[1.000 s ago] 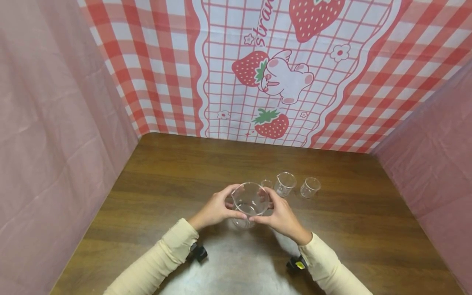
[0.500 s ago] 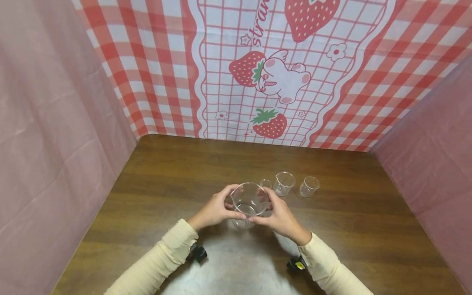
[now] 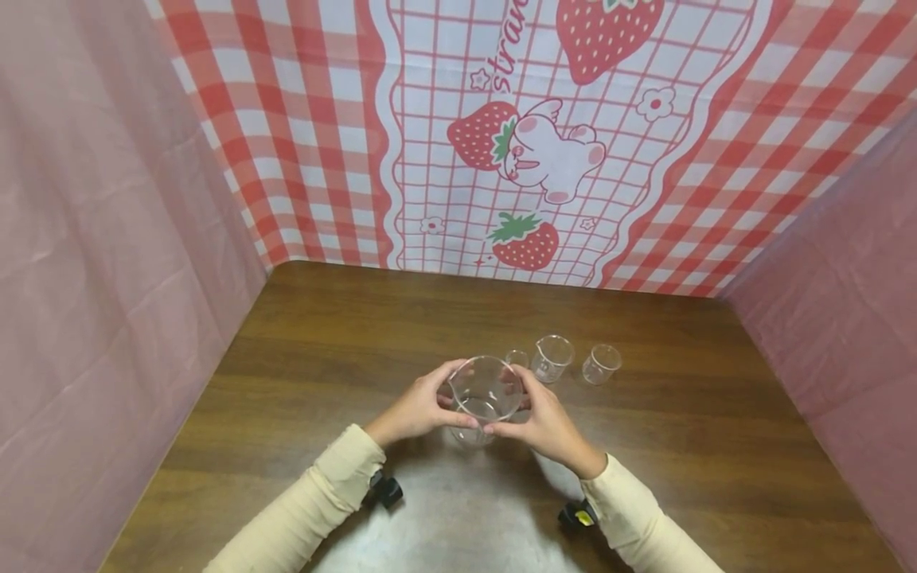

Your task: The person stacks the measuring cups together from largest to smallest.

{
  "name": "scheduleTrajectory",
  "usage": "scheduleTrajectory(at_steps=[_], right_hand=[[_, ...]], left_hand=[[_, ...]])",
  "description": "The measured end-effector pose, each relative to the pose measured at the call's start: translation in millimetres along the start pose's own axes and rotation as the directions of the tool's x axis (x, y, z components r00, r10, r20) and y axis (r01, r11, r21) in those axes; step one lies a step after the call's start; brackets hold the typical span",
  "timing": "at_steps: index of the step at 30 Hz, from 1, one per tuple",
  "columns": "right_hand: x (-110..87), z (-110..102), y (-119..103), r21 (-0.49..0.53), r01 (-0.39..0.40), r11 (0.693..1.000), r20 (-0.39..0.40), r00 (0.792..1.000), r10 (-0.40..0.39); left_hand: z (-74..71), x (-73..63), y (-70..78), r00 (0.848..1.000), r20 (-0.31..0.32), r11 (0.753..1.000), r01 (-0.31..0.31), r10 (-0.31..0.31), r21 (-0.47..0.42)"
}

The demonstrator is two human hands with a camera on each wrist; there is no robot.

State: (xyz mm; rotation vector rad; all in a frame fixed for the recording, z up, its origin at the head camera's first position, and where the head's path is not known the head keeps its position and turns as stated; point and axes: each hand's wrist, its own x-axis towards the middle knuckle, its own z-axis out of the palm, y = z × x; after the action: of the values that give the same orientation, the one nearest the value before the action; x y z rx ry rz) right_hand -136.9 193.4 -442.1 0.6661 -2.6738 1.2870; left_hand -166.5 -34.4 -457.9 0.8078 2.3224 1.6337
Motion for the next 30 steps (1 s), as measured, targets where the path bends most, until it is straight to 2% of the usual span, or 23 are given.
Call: scheduleTrajectory(at_steps=[23,30], right_hand=[[-2.7,-7.6,3.8,-0.006,0.020,1.000,0.016,1.000,-0.020],[-1.1,-14.1,4.1,0.002,0.072,0.997,0.035,0.997,-0.072]], left_hand=[[-0.6,0.1,-0.7,1.000,0.016,1.000,-0.014,0.013,0.005],[-1.0,0.4,-0.1,1.000,0.015,1.000,-0.015,0.015,-0.004]])
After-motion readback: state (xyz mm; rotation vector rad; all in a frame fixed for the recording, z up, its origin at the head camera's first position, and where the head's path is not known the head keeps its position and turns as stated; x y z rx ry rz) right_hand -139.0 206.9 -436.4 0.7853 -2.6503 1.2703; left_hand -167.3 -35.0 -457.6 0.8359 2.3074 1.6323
